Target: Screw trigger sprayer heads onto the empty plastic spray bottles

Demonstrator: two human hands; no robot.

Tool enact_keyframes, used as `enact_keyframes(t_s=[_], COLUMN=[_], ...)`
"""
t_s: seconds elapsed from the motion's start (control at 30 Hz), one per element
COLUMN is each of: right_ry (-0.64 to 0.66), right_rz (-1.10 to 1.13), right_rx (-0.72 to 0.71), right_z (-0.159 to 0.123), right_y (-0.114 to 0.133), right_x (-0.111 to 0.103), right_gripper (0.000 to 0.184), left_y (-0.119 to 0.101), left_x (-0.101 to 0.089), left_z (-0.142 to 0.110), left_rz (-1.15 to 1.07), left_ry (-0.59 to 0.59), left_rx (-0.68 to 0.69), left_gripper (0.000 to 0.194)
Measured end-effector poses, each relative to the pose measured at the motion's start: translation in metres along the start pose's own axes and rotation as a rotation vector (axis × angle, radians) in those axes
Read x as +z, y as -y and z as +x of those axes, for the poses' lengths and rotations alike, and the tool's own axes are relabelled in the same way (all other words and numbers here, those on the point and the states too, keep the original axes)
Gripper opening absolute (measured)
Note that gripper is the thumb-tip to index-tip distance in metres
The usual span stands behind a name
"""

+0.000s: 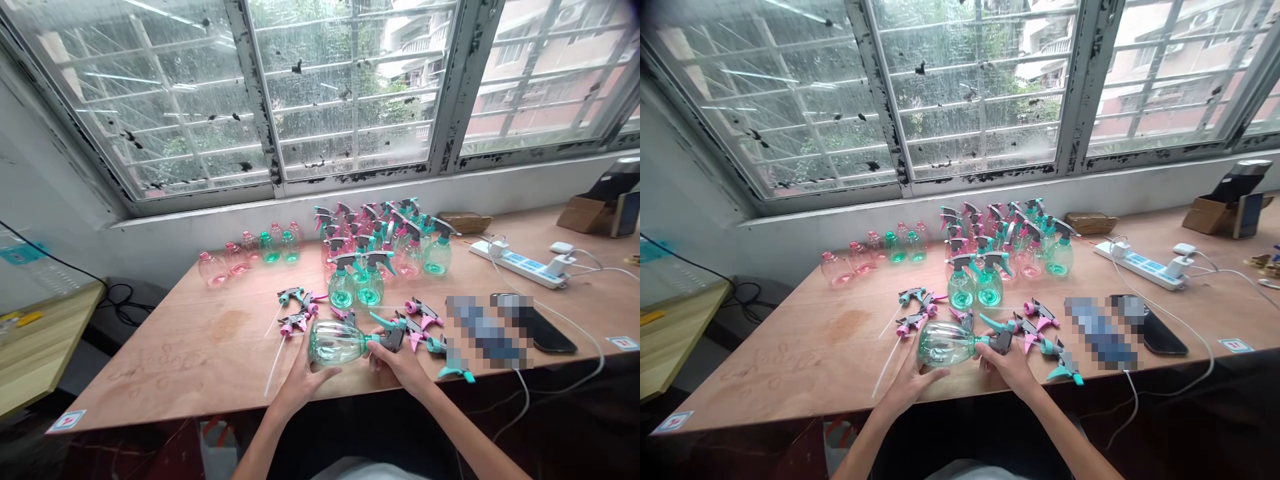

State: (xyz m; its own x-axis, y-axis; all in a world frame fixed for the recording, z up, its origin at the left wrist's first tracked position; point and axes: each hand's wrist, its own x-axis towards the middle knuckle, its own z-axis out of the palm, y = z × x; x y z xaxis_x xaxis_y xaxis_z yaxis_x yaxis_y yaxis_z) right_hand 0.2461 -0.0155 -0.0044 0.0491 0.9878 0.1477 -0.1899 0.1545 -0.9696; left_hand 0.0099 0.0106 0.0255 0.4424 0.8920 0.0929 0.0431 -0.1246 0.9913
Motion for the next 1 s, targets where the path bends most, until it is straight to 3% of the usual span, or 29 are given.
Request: enact_keyframes(t_s=[0.23,0.7,0.9,1.0], right_ry=[-0.007,0.002,0.013,0.012], right_rz=[0.007,-0.008,-0.015,-0.017], right_rx=[0.004,-0.008,-0.014,-0.019], right_z=[-0.001,0.0,-0.001,-0.001], right_y=[0.003,0.006,0.003,0.002], right_x=[0.001,-0.001,0.0,-0.001], right_gripper=[0.034,0.031,0.03,0.029], left_y=[-0.01,-0.001,-0.005,-0.003], left_x=[0.0,0.0,-0.001,-0.002], left_z=[-0.002,-0.003,-0.004,-0.004], left_rz=[0.003,0.035,0.033,0.04], left_ry=[-0.005,0.004,0.019,0.018], left_rx=[-0.014,0.009,-0.037,-0.041], left_gripper=[0.098,0.114,0.099,0.1])
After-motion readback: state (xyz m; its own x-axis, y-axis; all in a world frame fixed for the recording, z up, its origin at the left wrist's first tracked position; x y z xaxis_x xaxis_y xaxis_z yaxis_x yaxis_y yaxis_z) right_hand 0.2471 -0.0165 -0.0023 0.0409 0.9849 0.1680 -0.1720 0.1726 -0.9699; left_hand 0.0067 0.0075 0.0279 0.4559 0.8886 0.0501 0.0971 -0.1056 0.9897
